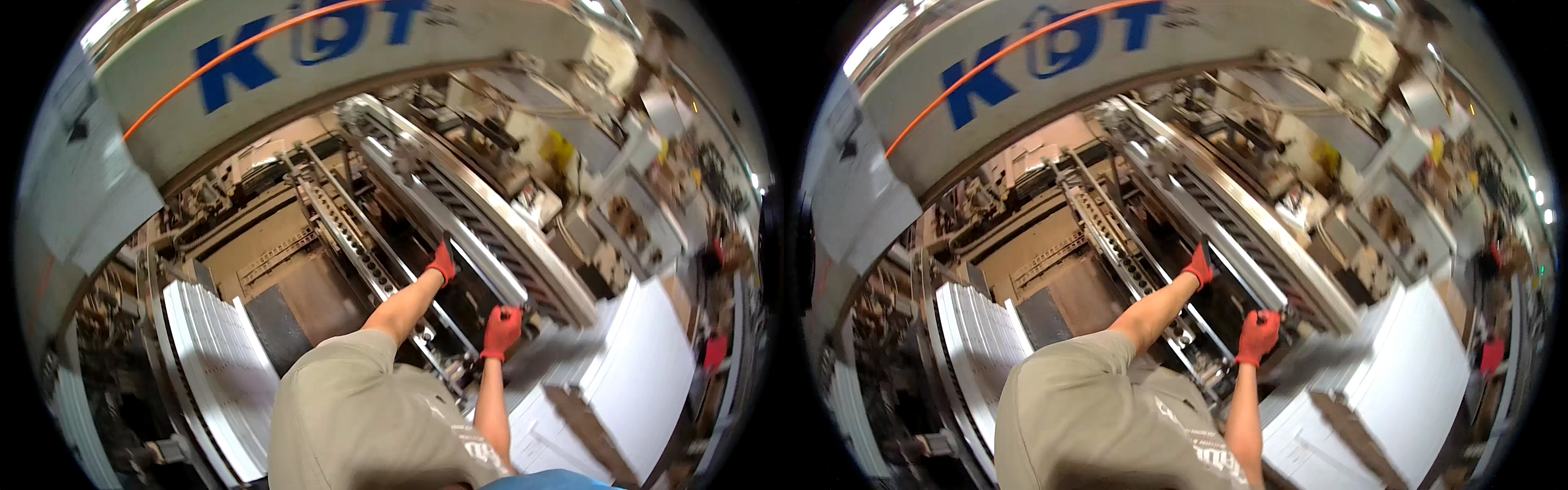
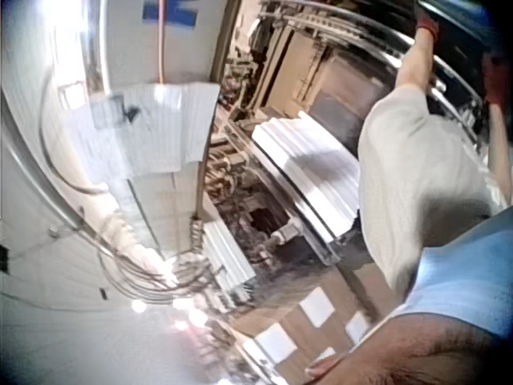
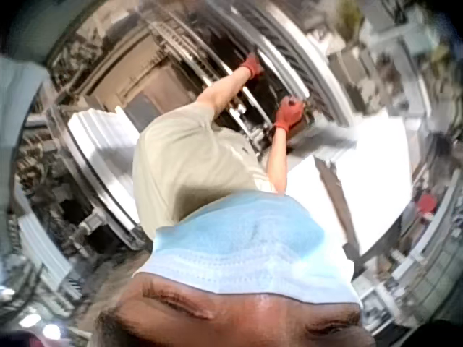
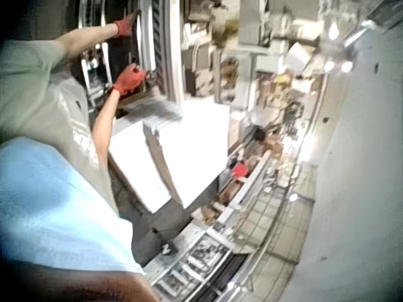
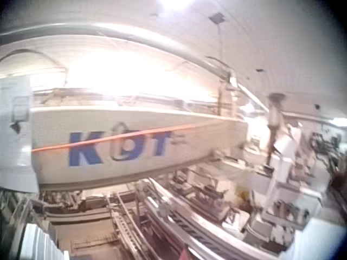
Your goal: The person repeatedly picks up white board strips from a stack and feeds them into the loading slots of a large industrial machine by hand while wearing red gloves.
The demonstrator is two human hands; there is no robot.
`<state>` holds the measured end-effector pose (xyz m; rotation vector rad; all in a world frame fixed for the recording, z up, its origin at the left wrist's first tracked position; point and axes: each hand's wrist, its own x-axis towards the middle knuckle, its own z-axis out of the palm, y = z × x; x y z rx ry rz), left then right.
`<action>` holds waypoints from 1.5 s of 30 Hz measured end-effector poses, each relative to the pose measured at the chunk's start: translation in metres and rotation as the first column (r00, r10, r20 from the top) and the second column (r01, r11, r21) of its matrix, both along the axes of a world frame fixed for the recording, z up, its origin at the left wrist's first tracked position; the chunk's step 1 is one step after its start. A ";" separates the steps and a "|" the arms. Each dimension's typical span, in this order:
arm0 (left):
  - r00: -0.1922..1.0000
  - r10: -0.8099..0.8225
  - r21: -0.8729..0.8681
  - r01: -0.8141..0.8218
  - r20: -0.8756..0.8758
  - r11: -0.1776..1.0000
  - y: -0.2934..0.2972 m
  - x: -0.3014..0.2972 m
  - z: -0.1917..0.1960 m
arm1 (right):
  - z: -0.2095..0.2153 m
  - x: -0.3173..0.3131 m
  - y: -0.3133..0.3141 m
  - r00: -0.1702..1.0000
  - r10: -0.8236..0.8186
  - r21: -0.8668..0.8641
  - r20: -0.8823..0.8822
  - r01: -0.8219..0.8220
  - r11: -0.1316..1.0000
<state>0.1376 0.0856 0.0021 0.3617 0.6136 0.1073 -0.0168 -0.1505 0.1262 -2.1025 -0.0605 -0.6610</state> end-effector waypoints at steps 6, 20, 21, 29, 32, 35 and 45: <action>0.987 -0.026 -0.081 0.039 0.161 0.996 -0.021 -0.030 0.020 | 0.007 -0.013 -0.032 0.996 0.087 0.123 0.004 -0.087 0.989; 0.984 -0.139 0.041 0.135 0.113 0.990 -0.015 -0.026 0.034 | 0.000 -0.074 -0.018 0.866 0.372 -0.573 -0.335 -0.501 0.648; 0.987 -0.128 0.062 0.123 0.098 0.990 -0.017 -0.026 0.037 | 0.000 -0.074 -0.018 0.862 0.390 -0.570 -0.324 -0.507 0.647; 0.993 -0.073 0.052 0.069 0.088 0.996 -0.030 -0.037 0.063 | 0.003 -0.075 -0.018 0.863 0.374 -0.595 -0.341 -0.506 0.625; 0.993 -0.087 0.062 0.082 0.074 0.995 -0.033 -0.038 0.066 | 0.006 -0.074 -0.018 0.840 0.377 -0.573 -0.391 -0.543 0.614; 0.994 -0.068 -0.031 0.071 0.081 0.997 -0.029 -0.032 0.055 | 0.007 -0.074 -0.018 0.842 0.379 -0.570 -0.384 -0.539 0.620; 0.966 -0.174 0.001 0.177 0.193 0.984 -0.015 -0.027 0.021 | 0.008 -0.070 -0.018 0.819 0.361 -0.515 -0.446 -0.565 0.645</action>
